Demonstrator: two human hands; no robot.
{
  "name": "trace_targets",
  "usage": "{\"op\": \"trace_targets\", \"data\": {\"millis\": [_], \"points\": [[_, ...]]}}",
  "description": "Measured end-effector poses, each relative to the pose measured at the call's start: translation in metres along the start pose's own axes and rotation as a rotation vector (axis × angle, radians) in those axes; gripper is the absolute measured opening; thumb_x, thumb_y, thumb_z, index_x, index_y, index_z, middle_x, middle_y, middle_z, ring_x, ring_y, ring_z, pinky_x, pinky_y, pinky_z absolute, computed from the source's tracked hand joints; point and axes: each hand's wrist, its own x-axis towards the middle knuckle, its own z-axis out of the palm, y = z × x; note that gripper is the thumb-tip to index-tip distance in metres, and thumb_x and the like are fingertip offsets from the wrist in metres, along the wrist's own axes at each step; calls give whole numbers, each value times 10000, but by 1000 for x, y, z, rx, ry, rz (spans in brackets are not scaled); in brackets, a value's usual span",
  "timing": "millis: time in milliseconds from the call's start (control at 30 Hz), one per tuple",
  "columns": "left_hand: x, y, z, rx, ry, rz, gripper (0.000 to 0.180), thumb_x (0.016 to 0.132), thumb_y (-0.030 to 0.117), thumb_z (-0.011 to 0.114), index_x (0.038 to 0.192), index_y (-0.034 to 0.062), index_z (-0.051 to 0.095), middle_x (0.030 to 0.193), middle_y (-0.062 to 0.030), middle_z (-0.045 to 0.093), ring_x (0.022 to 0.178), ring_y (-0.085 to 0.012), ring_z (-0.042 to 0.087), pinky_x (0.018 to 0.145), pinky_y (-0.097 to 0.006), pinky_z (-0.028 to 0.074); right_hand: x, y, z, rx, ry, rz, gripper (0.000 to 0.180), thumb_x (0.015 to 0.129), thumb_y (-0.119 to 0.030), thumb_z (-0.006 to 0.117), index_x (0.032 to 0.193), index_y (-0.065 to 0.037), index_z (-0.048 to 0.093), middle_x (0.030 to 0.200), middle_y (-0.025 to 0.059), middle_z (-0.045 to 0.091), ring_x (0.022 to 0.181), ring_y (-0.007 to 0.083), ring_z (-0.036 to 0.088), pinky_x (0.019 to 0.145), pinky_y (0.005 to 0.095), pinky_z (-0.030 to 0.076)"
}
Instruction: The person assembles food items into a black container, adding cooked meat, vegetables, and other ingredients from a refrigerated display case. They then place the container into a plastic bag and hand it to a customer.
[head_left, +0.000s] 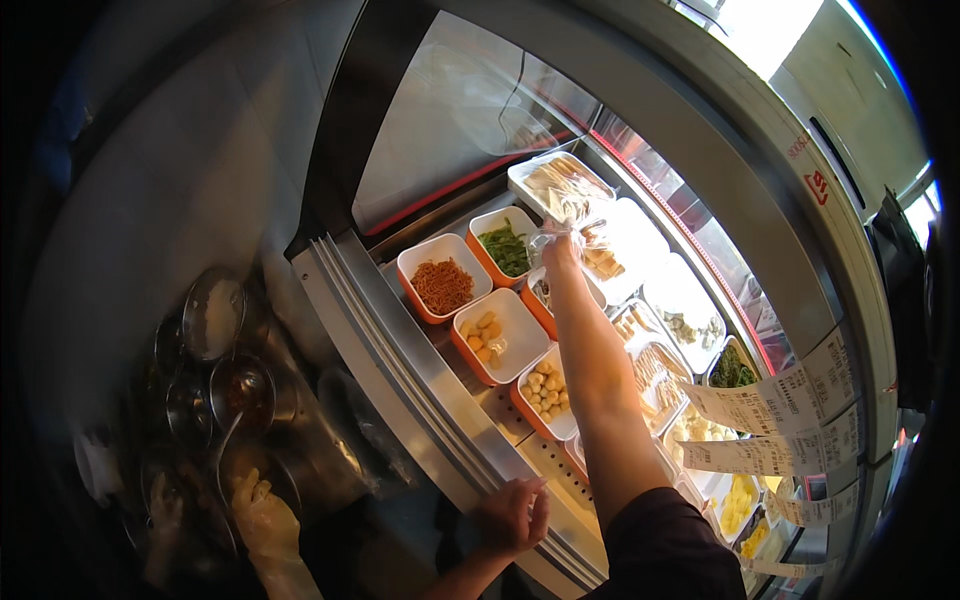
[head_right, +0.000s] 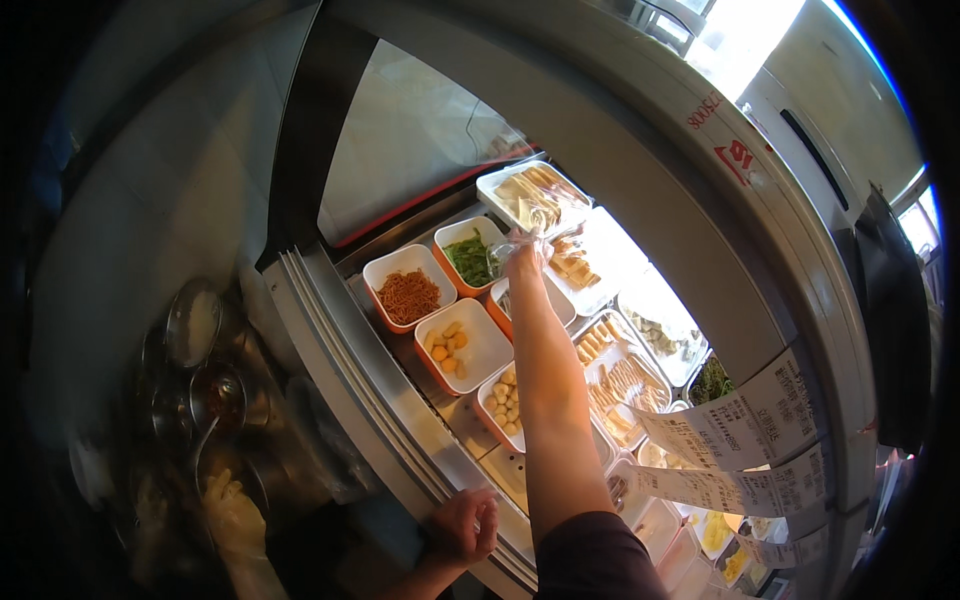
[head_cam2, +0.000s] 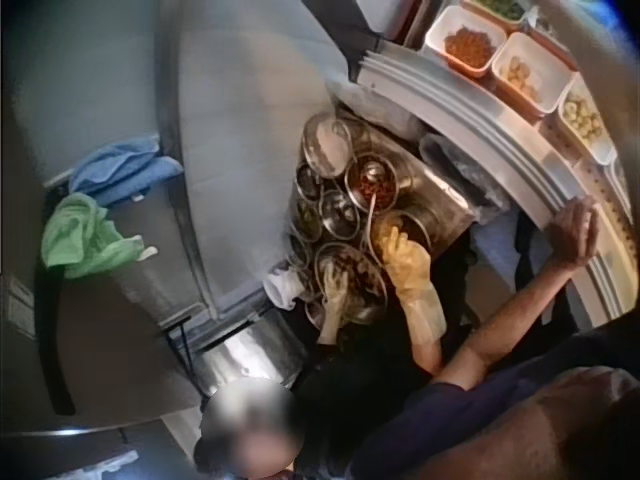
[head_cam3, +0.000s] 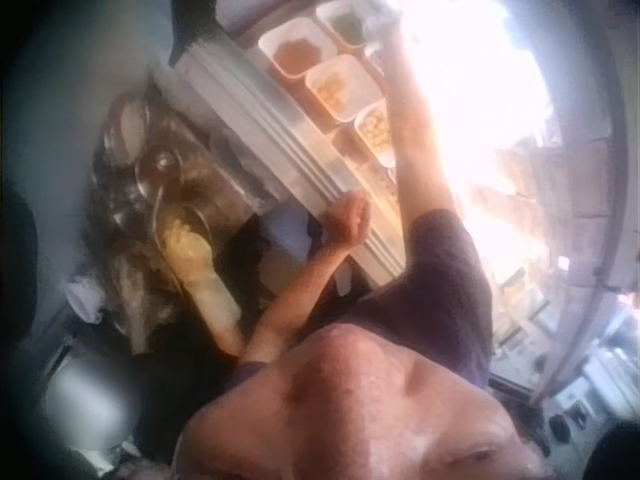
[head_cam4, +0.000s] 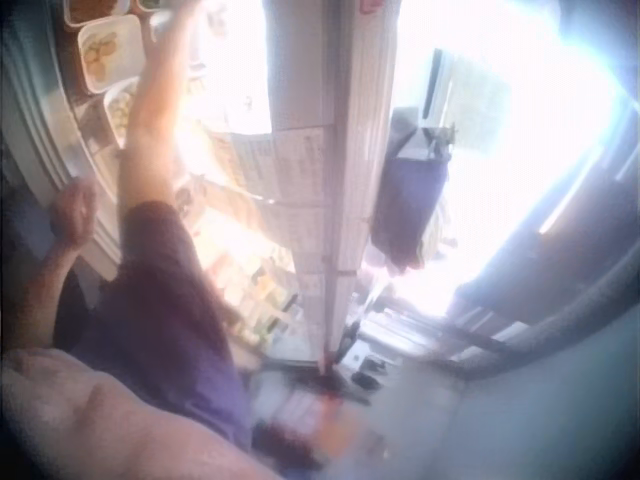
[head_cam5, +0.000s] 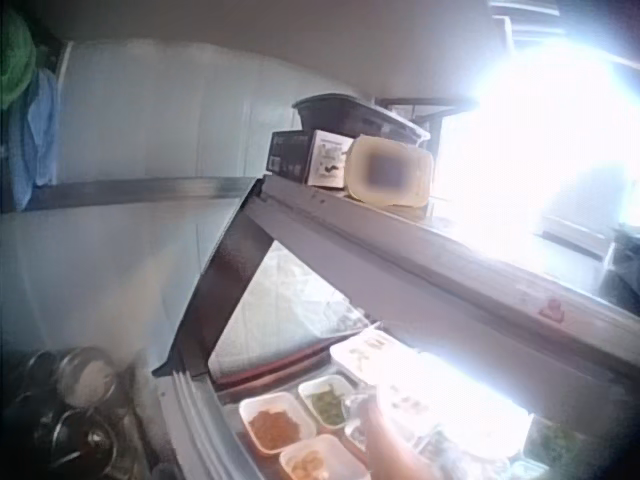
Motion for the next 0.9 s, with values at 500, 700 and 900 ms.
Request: {"op": "trace_targets", "data": {"millis": [500, 700, 900], "points": [[113, 107, -57, -542, 366, -226, 172, 1020, 180, 487, 961, 30, 545, 728, 6, 483, 586, -66, 451, 517, -204, 400, -413, -180, -161, -266, -86, 120, 507, 888, -196, 701, 1264, 61, 478, 1062, 192, 654, 967, 254, 666, 896, 355, 540], [286, 332, -92, -438, -406, 84, 408, 921, 316, 652, 1063, -65, 621, 949, -127, 654, 746, -190, 704, 639, -267, 581, -563, -315, -352, -697, 83, -72, 215, 918, -136, 647, 1047, 26, 589, 945, 144, 657, 784, 206, 675, 697, 318, 589], [332, 340, -69, -349, -929, -222, 293, 934, 193, 613, 1052, -74, 589, 1037, -222, 678, 941, -300, 716, 798, -273, 619, -644, -370, -426, -562, 355, -185, 230, 896, -117, 659, 1055, 18, 561, 844, 101, 624, 683, 168, 648, 625, 278, 557]]}}
